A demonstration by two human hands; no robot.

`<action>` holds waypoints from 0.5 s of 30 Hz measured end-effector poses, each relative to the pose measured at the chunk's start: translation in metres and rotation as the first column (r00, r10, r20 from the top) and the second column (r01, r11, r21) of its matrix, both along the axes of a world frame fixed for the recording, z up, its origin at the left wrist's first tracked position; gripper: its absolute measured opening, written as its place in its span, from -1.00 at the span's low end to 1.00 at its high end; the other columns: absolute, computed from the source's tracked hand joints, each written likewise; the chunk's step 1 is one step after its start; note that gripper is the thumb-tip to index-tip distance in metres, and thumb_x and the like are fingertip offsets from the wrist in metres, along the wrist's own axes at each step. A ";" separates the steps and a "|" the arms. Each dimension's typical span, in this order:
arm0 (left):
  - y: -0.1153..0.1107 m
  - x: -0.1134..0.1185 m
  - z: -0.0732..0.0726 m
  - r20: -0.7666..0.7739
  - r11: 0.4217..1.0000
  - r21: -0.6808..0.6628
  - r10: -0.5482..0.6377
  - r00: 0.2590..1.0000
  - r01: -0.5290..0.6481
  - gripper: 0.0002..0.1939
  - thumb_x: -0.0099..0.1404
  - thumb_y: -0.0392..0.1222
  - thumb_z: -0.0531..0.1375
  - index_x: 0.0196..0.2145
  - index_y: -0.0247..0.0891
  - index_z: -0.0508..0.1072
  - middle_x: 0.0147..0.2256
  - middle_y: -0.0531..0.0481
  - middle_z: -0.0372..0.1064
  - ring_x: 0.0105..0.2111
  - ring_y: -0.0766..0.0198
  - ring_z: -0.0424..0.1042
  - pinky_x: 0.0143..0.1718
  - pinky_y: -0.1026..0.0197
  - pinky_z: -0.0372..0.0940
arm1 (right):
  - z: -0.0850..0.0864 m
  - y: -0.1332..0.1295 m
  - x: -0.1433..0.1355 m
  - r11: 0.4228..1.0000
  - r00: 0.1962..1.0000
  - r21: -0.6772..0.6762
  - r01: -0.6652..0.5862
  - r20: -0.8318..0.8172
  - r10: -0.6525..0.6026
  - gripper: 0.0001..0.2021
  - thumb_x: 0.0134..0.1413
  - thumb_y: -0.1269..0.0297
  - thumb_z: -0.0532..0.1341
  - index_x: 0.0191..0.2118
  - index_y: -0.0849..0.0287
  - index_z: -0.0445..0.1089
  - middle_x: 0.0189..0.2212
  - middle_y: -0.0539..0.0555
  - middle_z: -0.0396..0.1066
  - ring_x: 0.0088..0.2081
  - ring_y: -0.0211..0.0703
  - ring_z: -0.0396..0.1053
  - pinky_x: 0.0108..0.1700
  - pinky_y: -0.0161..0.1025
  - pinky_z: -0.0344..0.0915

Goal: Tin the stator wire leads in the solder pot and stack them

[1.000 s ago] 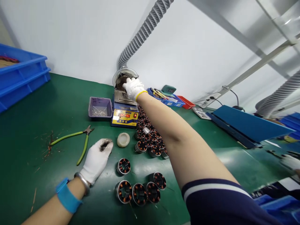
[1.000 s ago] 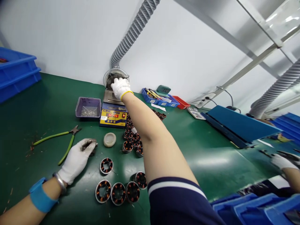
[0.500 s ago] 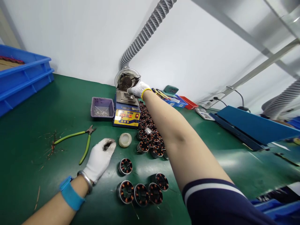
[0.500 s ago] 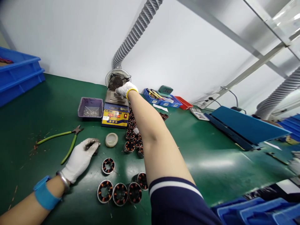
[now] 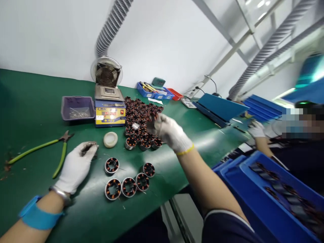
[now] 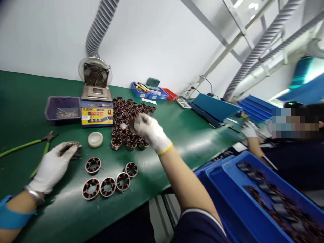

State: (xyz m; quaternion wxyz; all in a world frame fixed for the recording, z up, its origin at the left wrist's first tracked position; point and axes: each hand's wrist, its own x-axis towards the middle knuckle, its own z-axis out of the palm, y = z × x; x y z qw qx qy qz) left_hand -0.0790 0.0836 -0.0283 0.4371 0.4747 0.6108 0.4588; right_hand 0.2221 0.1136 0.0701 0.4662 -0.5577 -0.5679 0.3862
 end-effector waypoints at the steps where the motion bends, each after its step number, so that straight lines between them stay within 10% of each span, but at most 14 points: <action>1: 0.000 -0.001 0.001 -0.026 1.000 -0.020 0.002 1.000 -0.002 -0.51 0.03 0.21 0.25 -0.24 -0.24 0.54 -0.19 -0.15 0.60 -0.16 -0.04 0.54 0.05 -0.05 0.38 | -0.016 -0.031 0.011 0.998 0.999 -0.050 0.030 -0.013 -0.031 -0.54 -0.20 0.13 0.39 -0.11 0.09 0.34 -0.24 0.06 0.53 -0.23 -0.11 0.52 -0.12 -0.11 0.52; 7: -0.006 -0.003 0.007 -0.178 0.994 -0.113 -0.031 0.983 0.011 -0.56 0.15 0.09 0.20 -0.11 -0.22 0.53 -0.08 -0.12 0.57 -0.05 0.00 0.52 0.19 -0.07 0.27 | -0.081 -0.139 0.041 0.951 0.967 -0.266 0.158 0.238 -0.094 -0.41 -0.23 0.34 0.36 0.06 0.09 0.38 0.06 0.17 0.46 0.08 0.06 0.46 0.17 0.04 0.38; 15: -0.016 0.005 0.033 -0.267 0.971 -0.198 0.075 0.961 -0.131 -0.66 0.05 -0.01 0.19 -0.24 -0.19 0.55 -0.16 -0.08 0.61 -0.07 0.01 0.54 0.16 -0.01 0.32 | -0.077 -0.133 0.014 0.980 0.838 -0.123 -0.157 0.508 0.198 -0.12 -0.30 0.09 0.51 0.25 0.09 0.32 0.23 0.20 0.33 0.28 0.16 0.25 0.33 0.09 0.18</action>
